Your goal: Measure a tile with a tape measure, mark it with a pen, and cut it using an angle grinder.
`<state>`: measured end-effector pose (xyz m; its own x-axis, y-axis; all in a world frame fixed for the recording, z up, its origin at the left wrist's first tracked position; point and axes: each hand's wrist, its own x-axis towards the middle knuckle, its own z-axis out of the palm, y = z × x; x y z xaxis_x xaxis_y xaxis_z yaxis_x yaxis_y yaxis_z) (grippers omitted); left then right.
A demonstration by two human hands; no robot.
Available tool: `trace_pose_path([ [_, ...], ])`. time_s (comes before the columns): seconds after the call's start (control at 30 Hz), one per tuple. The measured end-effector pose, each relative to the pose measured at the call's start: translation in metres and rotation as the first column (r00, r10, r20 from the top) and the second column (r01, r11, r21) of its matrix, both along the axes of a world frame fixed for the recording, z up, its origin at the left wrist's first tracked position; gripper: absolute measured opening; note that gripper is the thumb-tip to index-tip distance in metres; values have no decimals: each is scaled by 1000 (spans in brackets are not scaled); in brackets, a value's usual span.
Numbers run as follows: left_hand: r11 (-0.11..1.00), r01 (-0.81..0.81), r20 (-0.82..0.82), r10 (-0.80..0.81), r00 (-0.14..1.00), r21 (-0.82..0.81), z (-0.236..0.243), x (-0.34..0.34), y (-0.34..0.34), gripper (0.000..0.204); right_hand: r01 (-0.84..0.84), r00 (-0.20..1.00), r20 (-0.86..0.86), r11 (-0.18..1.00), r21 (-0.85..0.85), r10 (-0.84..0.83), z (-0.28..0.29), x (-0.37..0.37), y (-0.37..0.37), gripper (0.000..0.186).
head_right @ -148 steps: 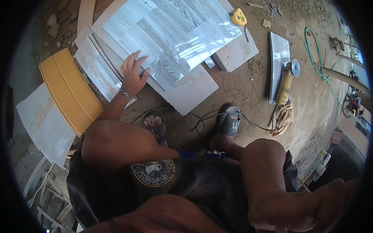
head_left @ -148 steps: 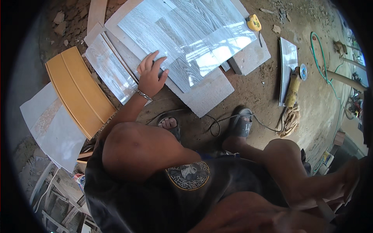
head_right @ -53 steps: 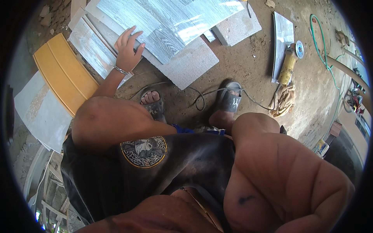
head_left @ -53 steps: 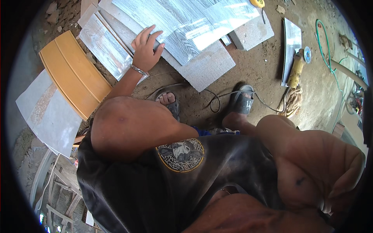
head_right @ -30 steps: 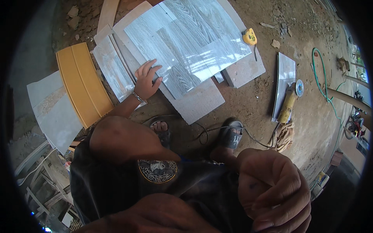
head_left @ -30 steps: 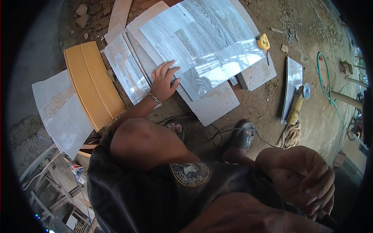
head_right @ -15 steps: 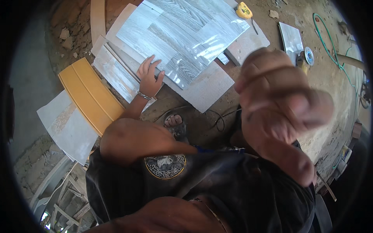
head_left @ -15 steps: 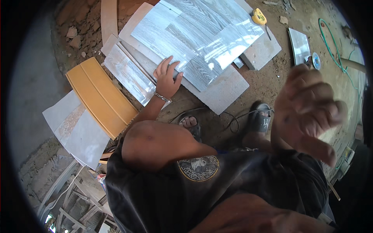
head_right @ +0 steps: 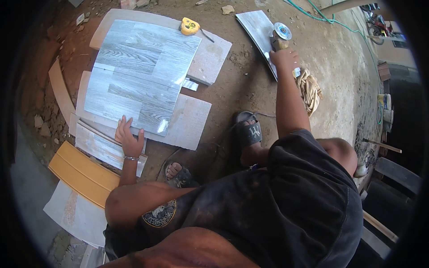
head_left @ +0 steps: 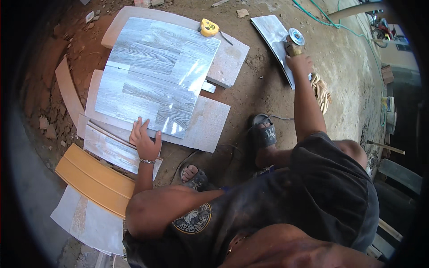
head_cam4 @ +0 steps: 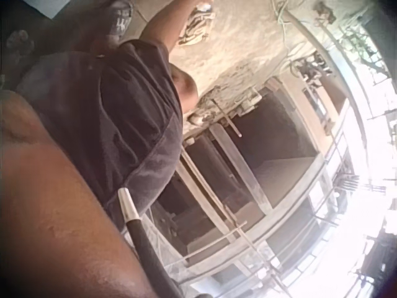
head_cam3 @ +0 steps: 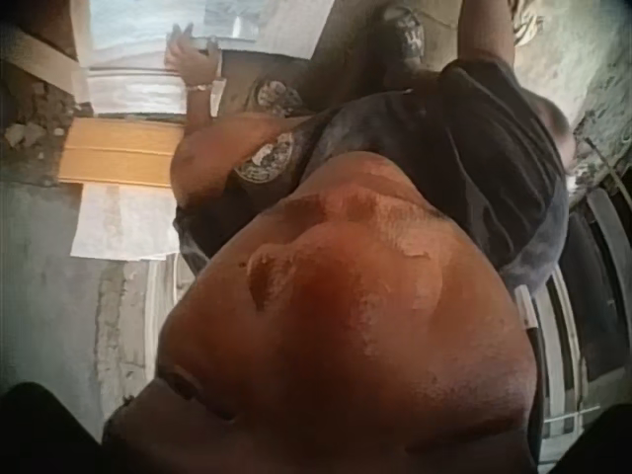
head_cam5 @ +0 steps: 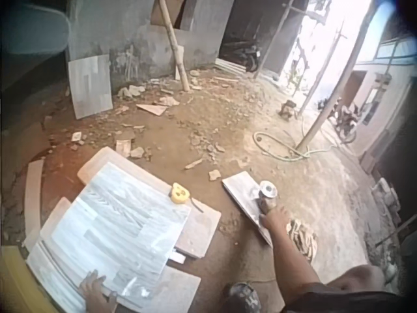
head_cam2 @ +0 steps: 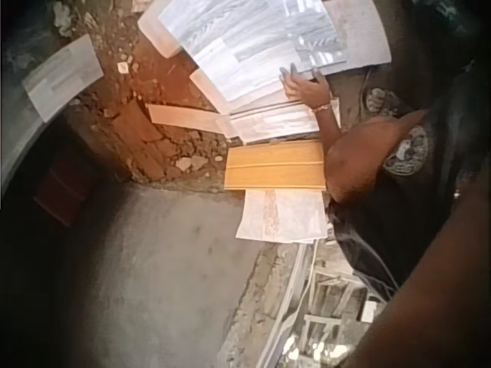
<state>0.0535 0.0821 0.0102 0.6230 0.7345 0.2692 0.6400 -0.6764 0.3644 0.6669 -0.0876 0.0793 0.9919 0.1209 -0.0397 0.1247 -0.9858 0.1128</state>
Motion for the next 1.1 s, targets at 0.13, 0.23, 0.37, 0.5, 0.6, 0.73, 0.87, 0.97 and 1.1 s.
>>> trace_pose_path([
  [0.13, 997, -49, -109, 42, 993, -62, 6, -3, -7, 79, -197, 971, -79, 944, 265, 225, -44, 33, -53, 68],
  [0.23, 991, -120, -112, 113, 987, -58, 10, -5, -6, 85, -238, 953, -97, 910, 340, 286, -62, 64, -76, 57],
  [0.37, 989, -111, -76, 104, 992, -94, 11, -1, -8, 92, -189, 916, -288, 932, 309, 281, -59, 97, -76, 36],
  [0.5, 962, -241, -1, 243, 970, -126, 20, -4, -4, 120, -249, 930, -206, 934, 255, 304, -51, 96, -60, 37],
  [0.6, 917, -320, -231, 267, 936, -237, 26, -7, 0, 143, -178, 889, -309, 876, 448, 338, -37, 85, -52, 38],
  [0.73, 910, -304, -275, 227, 934, -282, 27, -3, -1, 148, 212, 653, -587, 629, 748, 479, 0, 45, -50, 35],
  [0.87, 908, -330, -254, 266, 930, -257, 32, 4, 3, 150, 340, 507, -566, 452, 825, 650, 50, -30, 1, 40],
  [0.97, 898, -350, -265, 281, 922, -266, 39, 7, 3, 152, 351, 379, -523, 405, 844, 763, 86, -94, 49, 43],
  [1.1, 898, -359, -265, 292, 919, -255, 43, 8, 3, 152, 53, 307, -403, 408, 912, 862, 105, -171, 112, 43],
])
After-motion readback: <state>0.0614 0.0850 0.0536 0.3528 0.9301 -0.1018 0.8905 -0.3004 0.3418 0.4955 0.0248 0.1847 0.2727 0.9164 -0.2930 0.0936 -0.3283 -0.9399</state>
